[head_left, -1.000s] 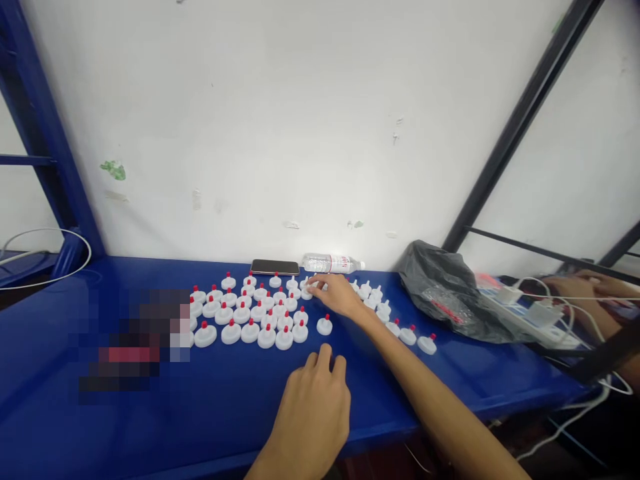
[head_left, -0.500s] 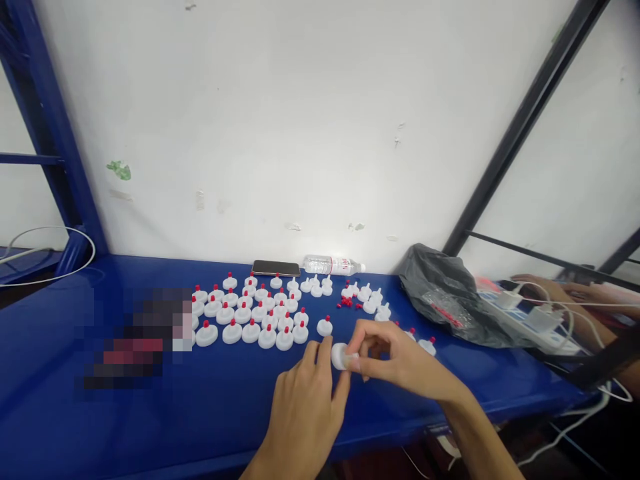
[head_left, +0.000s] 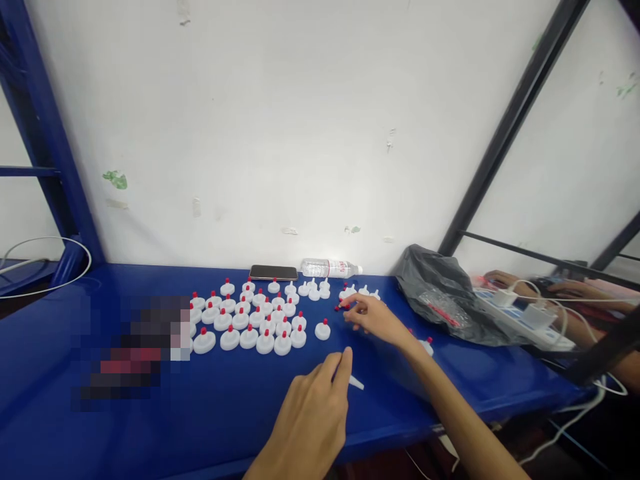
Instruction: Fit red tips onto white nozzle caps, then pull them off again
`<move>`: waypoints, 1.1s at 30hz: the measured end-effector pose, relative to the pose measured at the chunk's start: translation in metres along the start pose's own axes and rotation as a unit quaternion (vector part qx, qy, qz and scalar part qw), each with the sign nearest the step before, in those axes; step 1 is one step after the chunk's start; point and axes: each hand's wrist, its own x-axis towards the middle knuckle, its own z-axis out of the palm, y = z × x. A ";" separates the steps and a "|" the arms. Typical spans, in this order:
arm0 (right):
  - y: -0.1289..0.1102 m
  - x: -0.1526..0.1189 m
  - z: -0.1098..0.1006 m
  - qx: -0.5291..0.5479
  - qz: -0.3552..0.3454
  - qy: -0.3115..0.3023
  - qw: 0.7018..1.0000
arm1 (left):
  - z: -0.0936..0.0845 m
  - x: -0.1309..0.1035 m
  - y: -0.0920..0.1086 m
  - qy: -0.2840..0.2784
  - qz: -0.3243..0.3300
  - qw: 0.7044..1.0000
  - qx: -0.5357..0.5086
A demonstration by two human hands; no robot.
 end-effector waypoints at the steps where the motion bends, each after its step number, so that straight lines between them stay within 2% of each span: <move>1: 0.002 0.006 0.004 -0.023 0.001 0.010 1.000 | -0.002 0.000 0.001 -0.018 -0.001 1.000 0.003; 4: 0.005 0.019 0.016 -0.083 -0.007 0.037 0.996 | -0.006 0.000 0.002 -0.051 -0.009 0.999 0.004; 7: 0.005 0.023 0.024 -0.138 -0.006 0.071 0.988 | -0.007 0.001 0.003 -0.063 -0.022 0.998 -0.003; 10: 0.003 0.023 0.028 -0.164 -0.002 0.090 0.982 | -0.005 0.001 0.002 -0.060 -0.024 0.998 -0.002; 13: 0.001 0.018 0.026 -0.157 -0.008 0.082 0.984 | -0.002 0.001 0.002 -0.035 -0.020 0.999 0.008; 17: -0.001 -0.007 0.022 -0.094 -0.032 0.031 0.995 | 0.003 -0.001 0.001 0.035 -0.045 0.998 0.013; 20: -0.002 -0.036 0.021 0.070 -0.032 0.009 0.997 | 0.003 -0.001 0.001 0.070 -0.069 0.995 0.006; 23: -0.003 -0.061 0.019 0.214 -0.010 -0.004 0.977 | 0.002 -0.001 0.001 0.060 -0.096 0.993 0.008; 27: -0.006 -0.080 0.018 0.254 0.011 -0.011 0.967 | 0.001 0.000 0.001 0.042 -0.099 0.994 0.023; 30: -0.011 -0.086 0.019 0.278 0.013 -0.026 0.960 | 0.002 0.000 0.000 0.039 -0.089 0.995 0.029; 33: -0.017 -0.088 0.021 0.287 0.013 -0.016 0.958 | 0.003 0.000 -0.001 0.040 -0.089 0.995 0.034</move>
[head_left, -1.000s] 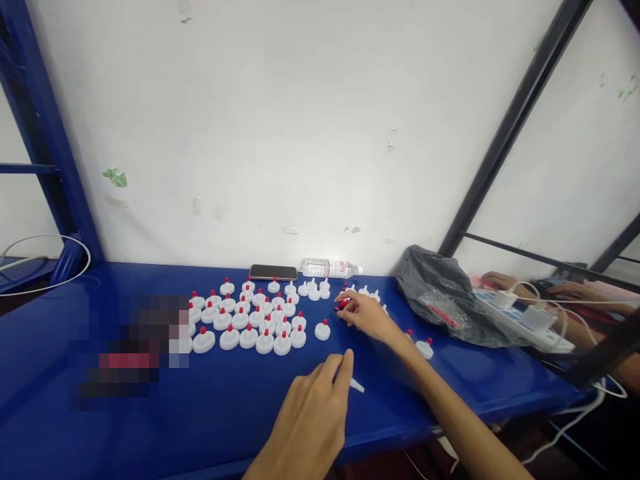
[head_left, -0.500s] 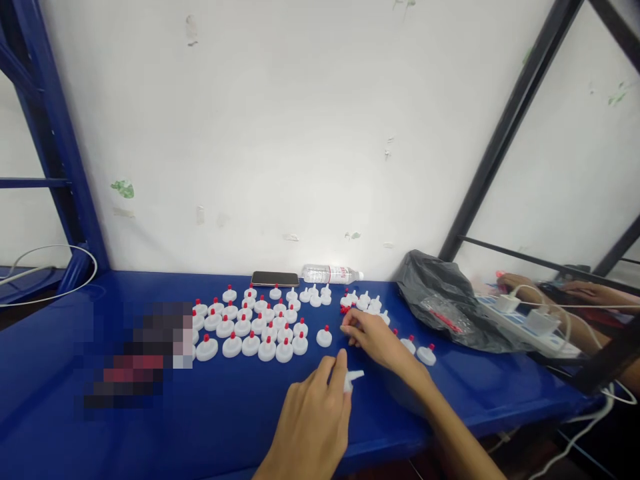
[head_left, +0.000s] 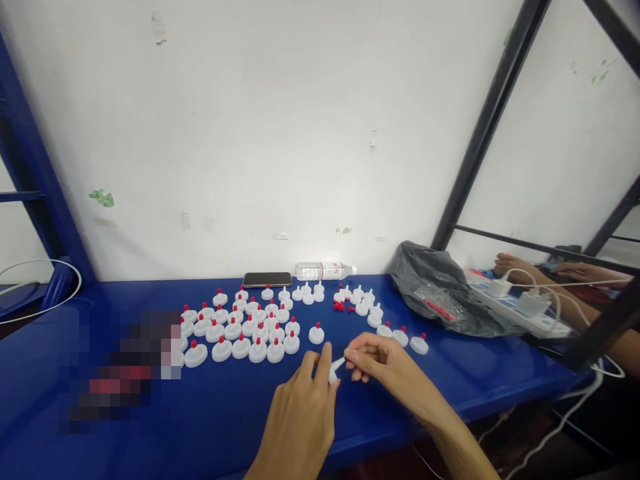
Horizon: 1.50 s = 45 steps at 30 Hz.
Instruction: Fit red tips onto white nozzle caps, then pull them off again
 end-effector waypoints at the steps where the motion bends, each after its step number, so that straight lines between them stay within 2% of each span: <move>1: -0.001 0.000 0.002 0.001 -0.003 0.007 1.000 | 0.000 0.000 0.000 0.001 -0.002 1.000 0.003; 11: 0.001 0.003 0.020 0.039 -0.025 0.048 0.998 | 0.004 -0.001 -0.002 0.044 0.014 0.999 0.011; 14: 0.005 0.003 0.017 0.052 -0.006 0.022 0.998 | 0.004 0.000 -0.004 0.067 0.039 0.997 0.008; 20: 0.005 0.000 0.015 0.046 -0.005 -0.062 0.997 | 0.004 0.000 -0.005 0.174 0.104 0.978 -0.038; 22: 0.005 0.000 0.016 0.073 0.005 -0.061 0.995 | 0.004 -0.001 -0.005 0.172 0.100 0.979 -0.037; 29: 0.010 0.003 0.019 0.095 0.033 0.003 0.995 | 0.001 0.000 0.000 0.095 0.009 0.995 -0.042; 33: 0.007 0.002 0.022 0.107 0.037 0.015 0.993 | 0.001 -0.001 0.000 0.103 0.015 0.994 -0.043; 37: 0.003 -0.002 0.016 0.153 0.034 -0.039 0.987 | 0.002 -0.002 -0.002 0.144 0.058 0.986 -0.066; 41: 0.002 -0.009 0.007 0.211 0.029 -0.113 0.971 | -0.002 -0.002 -0.003 0.157 0.130 0.975 -0.083; 45: 0.004 -0.014 0.011 0.242 0.051 -0.151 0.957 | -0.005 -0.001 0.000 0.205 0.117 0.971 -0.040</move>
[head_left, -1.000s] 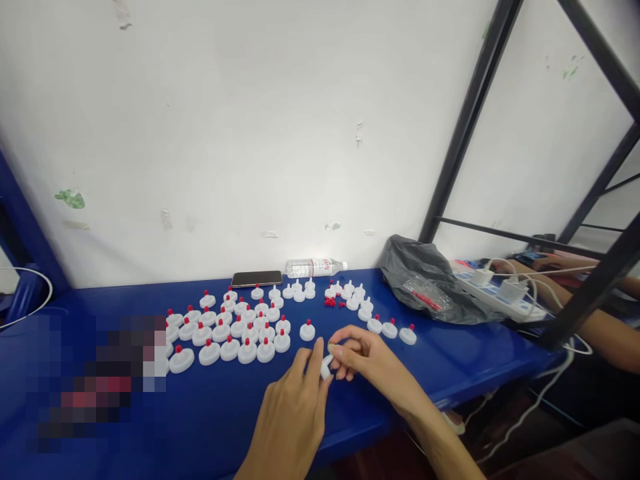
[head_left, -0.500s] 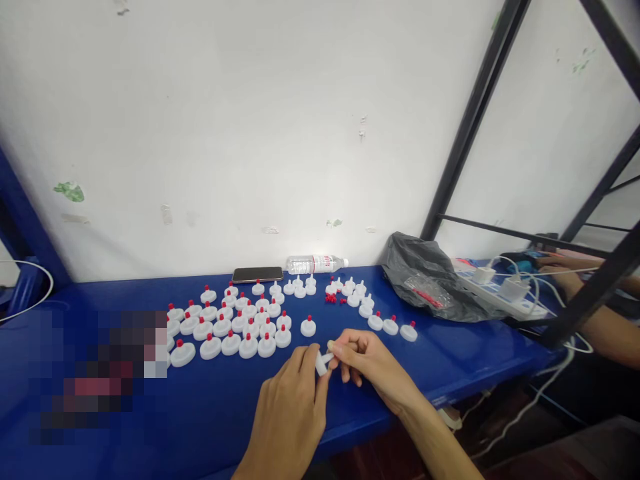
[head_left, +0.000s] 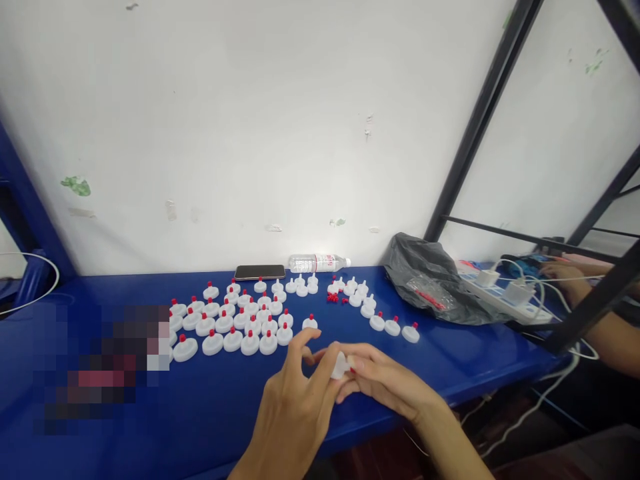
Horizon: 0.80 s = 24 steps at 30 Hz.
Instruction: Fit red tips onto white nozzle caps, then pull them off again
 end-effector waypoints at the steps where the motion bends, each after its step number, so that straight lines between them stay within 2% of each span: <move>1: 0.002 0.000 0.003 0.005 0.000 0.008 1.000 | 0.000 0.000 0.001 0.010 -0.005 1.000 0.009; 3: 0.005 0.003 0.010 0.009 -0.011 0.026 1.000 | 0.001 0.001 0.002 0.022 -0.009 0.999 0.023; 8: 0.009 0.014 0.028 -0.008 -0.074 0.026 0.997 | 0.003 0.000 0.001 0.030 -0.031 0.999 0.030; 13: 0.014 0.020 0.035 -0.052 -0.119 0.057 0.990 | 0.005 -0.004 0.000 0.011 -0.039 0.999 -0.003; 17: 0.017 0.018 0.035 -0.059 -0.113 0.076 0.989 | 0.006 -0.005 -0.001 -0.006 -0.050 0.999 -0.012; 22: 0.011 0.017 0.035 -0.067 -0.088 0.040 0.993 | 0.006 -0.003 -0.002 -0.017 -0.073 0.997 -0.012; 24: 0.008 0.017 0.034 -0.097 -0.083 0.049 0.991 | 0.006 -0.002 -0.002 -0.019 -0.095 0.995 -0.011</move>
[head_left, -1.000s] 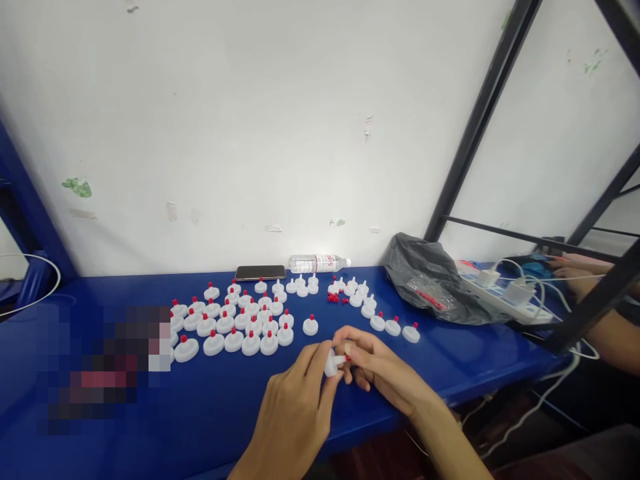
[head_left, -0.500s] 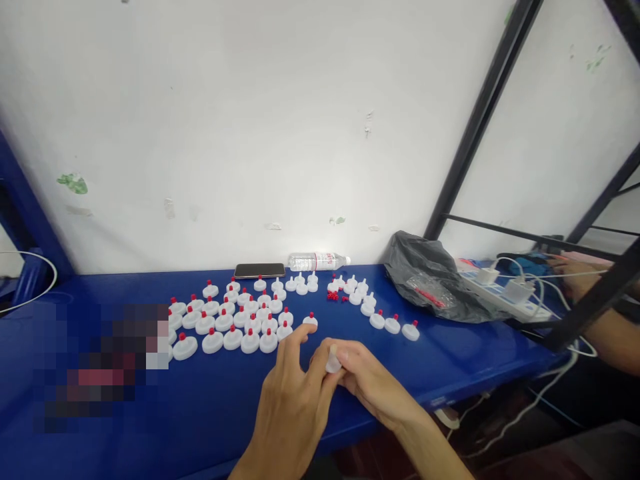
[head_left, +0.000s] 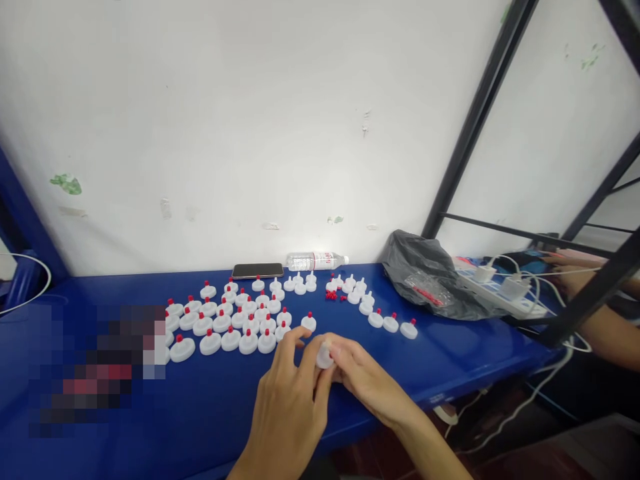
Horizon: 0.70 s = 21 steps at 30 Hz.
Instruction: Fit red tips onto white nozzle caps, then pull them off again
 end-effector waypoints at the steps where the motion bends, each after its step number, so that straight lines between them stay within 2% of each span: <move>1: -0.001 0.000 -0.001 -0.029 -0.004 0.023 0.999 | 0.000 0.000 0.000 -0.002 -0.012 1.000 0.003; 3: -0.002 -0.001 -0.003 -0.118 -0.021 0.102 0.987 | 0.001 0.000 -0.001 -0.009 -0.031 0.999 0.014; 5: -0.004 -0.003 -0.005 -0.222 -0.048 0.175 0.958 | 0.002 0.000 -0.001 -0.026 -0.041 0.999 0.025; 6: -0.006 -0.004 -0.005 -0.264 -0.058 0.190 0.944 | 0.002 0.000 -0.001 -0.040 -0.046 0.998 0.027; 11: -0.016 -0.009 -0.005 -0.364 -0.034 0.128 0.922 | 0.004 0.000 -0.001 -0.130 -0.056 0.989 0.034; 13: -0.020 -0.009 -0.010 -0.393 -0.034 0.143 0.908 | 0.004 0.000 -0.001 -0.145 -0.056 0.987 0.044; 15: -0.026 -0.011 -0.023 -0.421 -0.044 0.193 0.885 | 0.004 0.000 -0.001 -0.150 -0.055 0.986 0.054; 17: -0.034 -0.015 -0.045 -0.445 -0.053 0.268 0.853 | 0.004 0.000 -0.001 -0.155 -0.049 0.985 0.055; 19: -0.041 -0.022 -0.073 -0.461 -0.064 0.353 0.812 | 0.003 0.001 0.000 -0.161 -0.050 0.985 0.046; 21: -0.046 -0.030 -0.106 -0.491 -0.053 0.433 0.754 | 0.003 0.002 0.001 -0.168 -0.056 0.983 0.040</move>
